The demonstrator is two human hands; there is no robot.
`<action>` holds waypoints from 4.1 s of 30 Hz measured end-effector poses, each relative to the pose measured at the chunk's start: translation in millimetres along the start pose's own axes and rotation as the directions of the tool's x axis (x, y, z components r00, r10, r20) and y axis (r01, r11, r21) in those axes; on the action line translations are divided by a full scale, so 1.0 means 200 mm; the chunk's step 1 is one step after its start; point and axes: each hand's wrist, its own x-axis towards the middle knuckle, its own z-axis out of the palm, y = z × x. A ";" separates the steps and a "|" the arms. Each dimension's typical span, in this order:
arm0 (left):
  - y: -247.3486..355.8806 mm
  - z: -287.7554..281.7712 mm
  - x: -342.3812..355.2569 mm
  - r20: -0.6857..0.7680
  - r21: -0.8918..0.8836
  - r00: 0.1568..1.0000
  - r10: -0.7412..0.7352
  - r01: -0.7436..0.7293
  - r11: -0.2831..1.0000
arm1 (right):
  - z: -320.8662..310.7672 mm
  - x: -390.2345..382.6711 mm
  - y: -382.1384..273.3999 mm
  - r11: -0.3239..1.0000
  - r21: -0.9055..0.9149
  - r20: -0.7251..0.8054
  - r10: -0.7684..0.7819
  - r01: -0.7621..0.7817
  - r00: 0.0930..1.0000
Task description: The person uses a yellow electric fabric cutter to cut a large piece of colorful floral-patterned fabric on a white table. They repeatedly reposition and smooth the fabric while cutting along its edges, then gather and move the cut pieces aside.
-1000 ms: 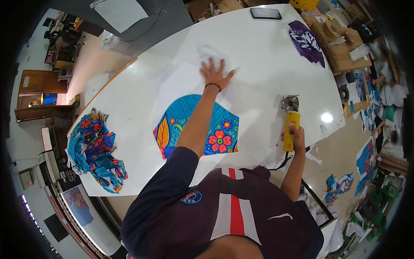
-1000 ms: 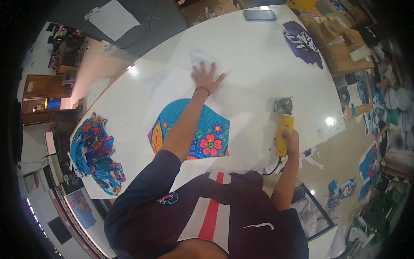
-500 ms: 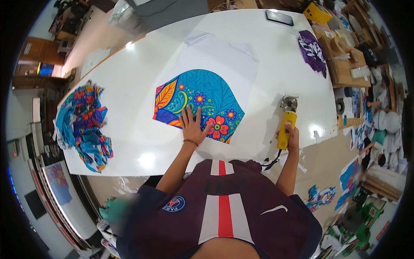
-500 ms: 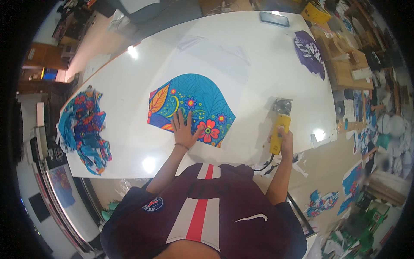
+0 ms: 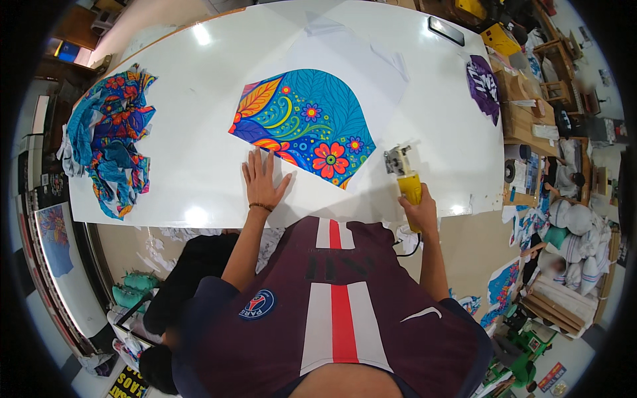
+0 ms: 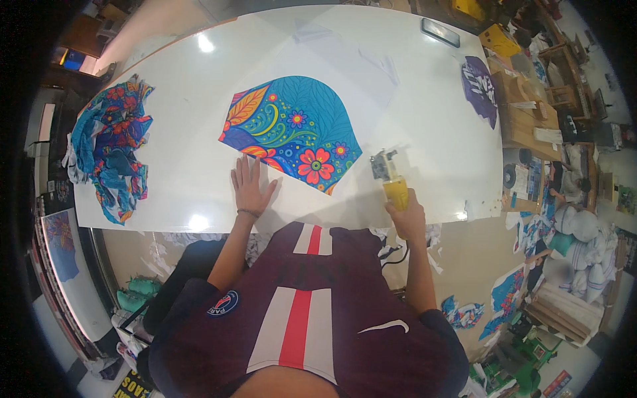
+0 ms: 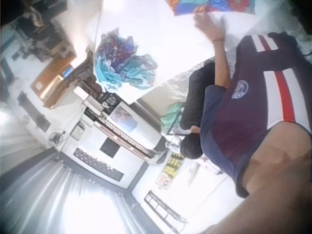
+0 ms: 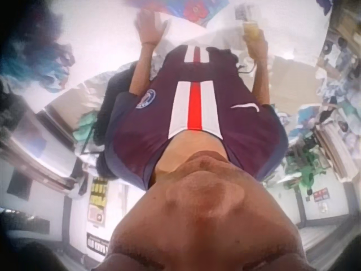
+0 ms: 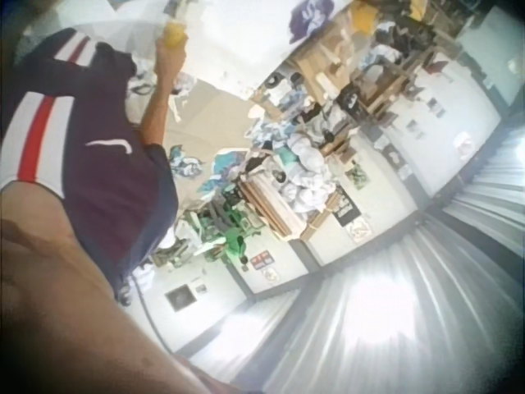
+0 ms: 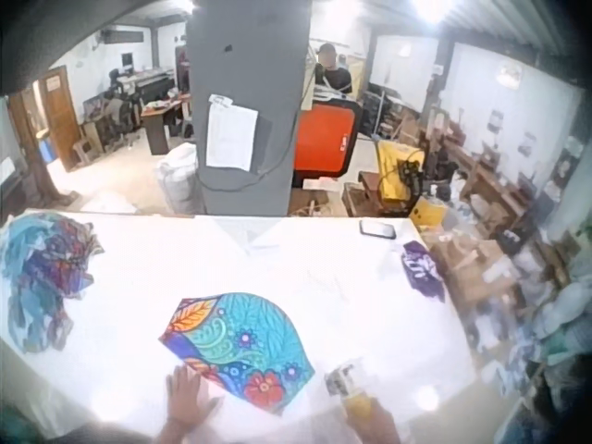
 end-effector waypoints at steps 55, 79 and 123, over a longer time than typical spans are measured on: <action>-0.01 -0.01 0.02 -0.023 -0.058 0.998 -0.051 0.050 0.997 | -0.02 0.93 -0.83 0.839 -0.482 0.222 -0.163 0.253 0.961; 0.01 -0.04 0.05 0.028 -0.097 0.991 -0.131 0.133 0.986 | 0.07 1.60 -1.42 0.419 -0.634 0.526 -0.382 0.650 0.760; -0.03 -0.04 0.03 -0.045 -0.303 0.987 -0.155 0.135 0.943 | 0.82 1.54 -2.11 0.506 -0.289 0.550 -0.607 0.813 0.574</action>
